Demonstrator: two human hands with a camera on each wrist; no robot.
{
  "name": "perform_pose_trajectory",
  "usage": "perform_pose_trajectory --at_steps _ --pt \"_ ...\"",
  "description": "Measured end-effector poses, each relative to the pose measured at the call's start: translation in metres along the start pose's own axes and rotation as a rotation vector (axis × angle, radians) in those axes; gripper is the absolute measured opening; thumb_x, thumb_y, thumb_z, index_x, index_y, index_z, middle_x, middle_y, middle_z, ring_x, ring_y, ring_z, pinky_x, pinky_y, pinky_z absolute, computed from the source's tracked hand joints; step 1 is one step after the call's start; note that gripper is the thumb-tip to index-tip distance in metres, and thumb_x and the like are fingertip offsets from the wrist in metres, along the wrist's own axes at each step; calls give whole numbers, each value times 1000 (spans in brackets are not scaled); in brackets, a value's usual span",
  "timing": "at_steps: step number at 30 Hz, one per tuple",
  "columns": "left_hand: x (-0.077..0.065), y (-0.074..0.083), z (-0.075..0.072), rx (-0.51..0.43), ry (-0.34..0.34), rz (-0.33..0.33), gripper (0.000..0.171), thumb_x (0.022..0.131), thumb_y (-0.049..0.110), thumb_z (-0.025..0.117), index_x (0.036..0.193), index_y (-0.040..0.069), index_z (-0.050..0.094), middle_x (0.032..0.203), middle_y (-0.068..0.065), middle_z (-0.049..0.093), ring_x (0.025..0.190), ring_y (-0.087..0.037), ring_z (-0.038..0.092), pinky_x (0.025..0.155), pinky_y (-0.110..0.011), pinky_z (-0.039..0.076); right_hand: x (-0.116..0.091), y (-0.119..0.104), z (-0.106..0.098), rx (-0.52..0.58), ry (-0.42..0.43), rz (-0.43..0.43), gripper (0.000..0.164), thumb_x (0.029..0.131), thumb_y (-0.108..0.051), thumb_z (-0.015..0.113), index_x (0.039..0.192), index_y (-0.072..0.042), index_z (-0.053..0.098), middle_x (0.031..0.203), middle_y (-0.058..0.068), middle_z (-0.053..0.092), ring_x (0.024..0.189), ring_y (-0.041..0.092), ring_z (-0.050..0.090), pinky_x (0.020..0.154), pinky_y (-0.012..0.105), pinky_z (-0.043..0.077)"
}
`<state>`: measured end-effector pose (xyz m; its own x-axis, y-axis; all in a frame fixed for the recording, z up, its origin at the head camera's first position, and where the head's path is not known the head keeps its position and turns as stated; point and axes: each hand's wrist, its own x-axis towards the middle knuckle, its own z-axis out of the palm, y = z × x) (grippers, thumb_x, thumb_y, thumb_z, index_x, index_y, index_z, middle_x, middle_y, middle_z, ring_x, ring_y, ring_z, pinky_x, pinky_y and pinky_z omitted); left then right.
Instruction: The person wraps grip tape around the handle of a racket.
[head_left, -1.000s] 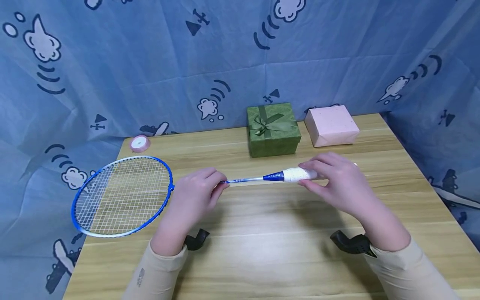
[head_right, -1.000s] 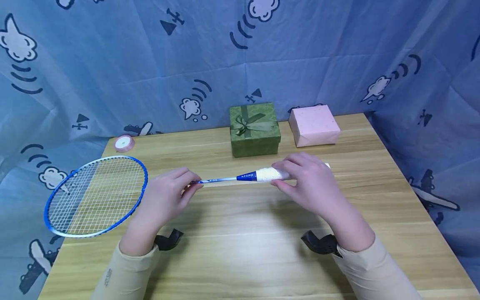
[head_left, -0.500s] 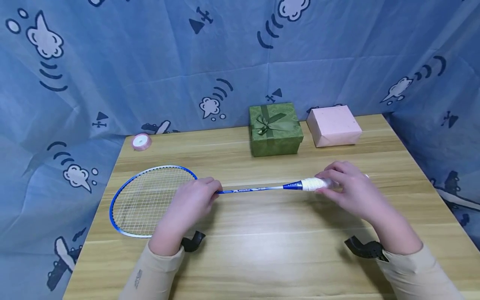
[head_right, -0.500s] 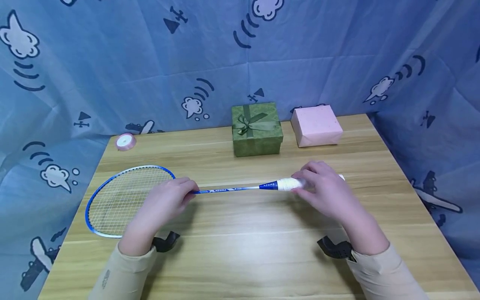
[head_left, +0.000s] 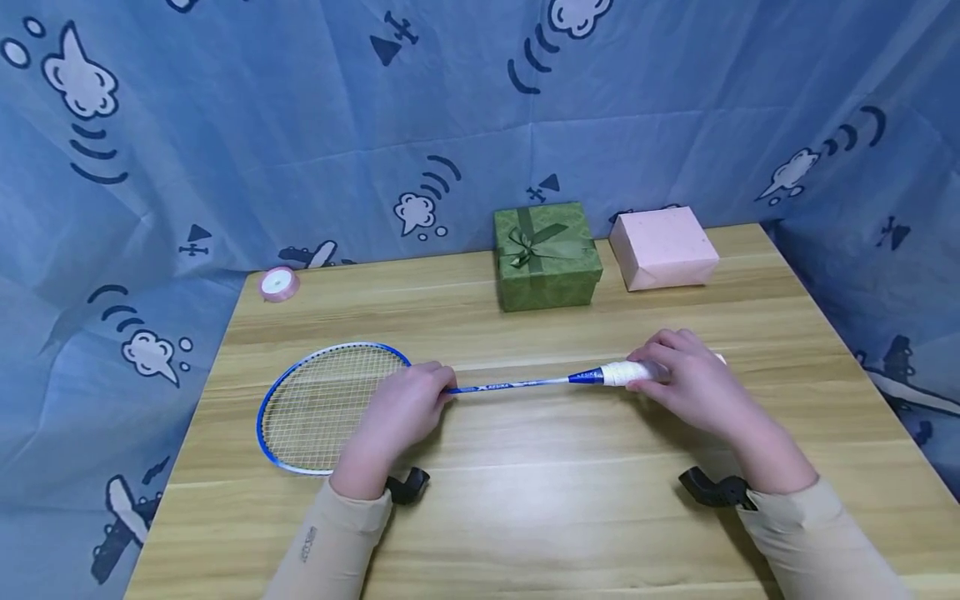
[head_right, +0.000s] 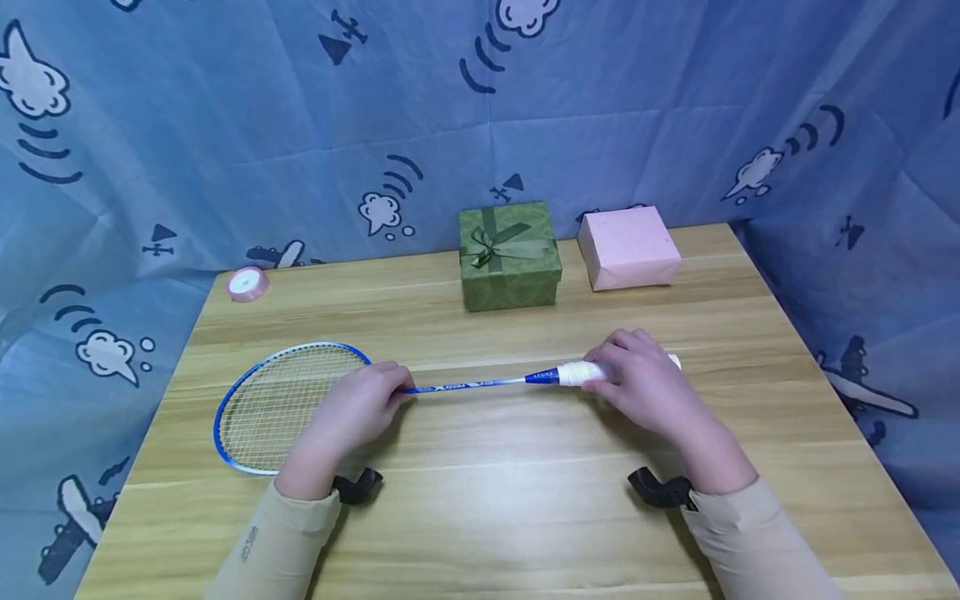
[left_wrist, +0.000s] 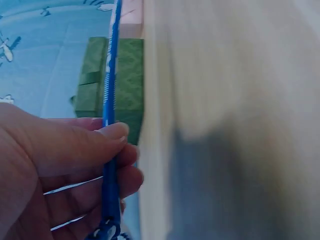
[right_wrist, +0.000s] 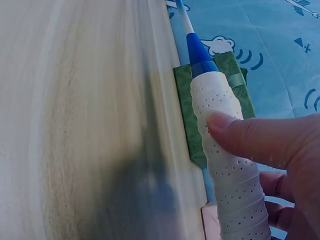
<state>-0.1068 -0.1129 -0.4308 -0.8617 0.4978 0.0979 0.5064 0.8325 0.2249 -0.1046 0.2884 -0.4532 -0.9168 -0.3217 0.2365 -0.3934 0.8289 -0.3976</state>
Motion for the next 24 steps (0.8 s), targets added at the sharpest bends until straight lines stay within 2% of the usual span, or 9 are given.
perform_pose_trajectory --at_steps 9,24 --pt "4 -4 17 10 -4 -5 9 89 15 81 89 18 73 87 6 65 77 -15 65 67 -35 55 3 6 4 -8 -28 43 32 78 -17 91 104 -10 75 107 9 65 102 29 52 84 47 44" --pt "6 -6 28 -11 -5 14 11 88 14 81 87 18 72 86 5 62 83 -18 63 72 -36 55 -3 12 13 26 -54 78 31 78 -17 92 103 -10 74 106 10 64 102 31 51 82 47 43"
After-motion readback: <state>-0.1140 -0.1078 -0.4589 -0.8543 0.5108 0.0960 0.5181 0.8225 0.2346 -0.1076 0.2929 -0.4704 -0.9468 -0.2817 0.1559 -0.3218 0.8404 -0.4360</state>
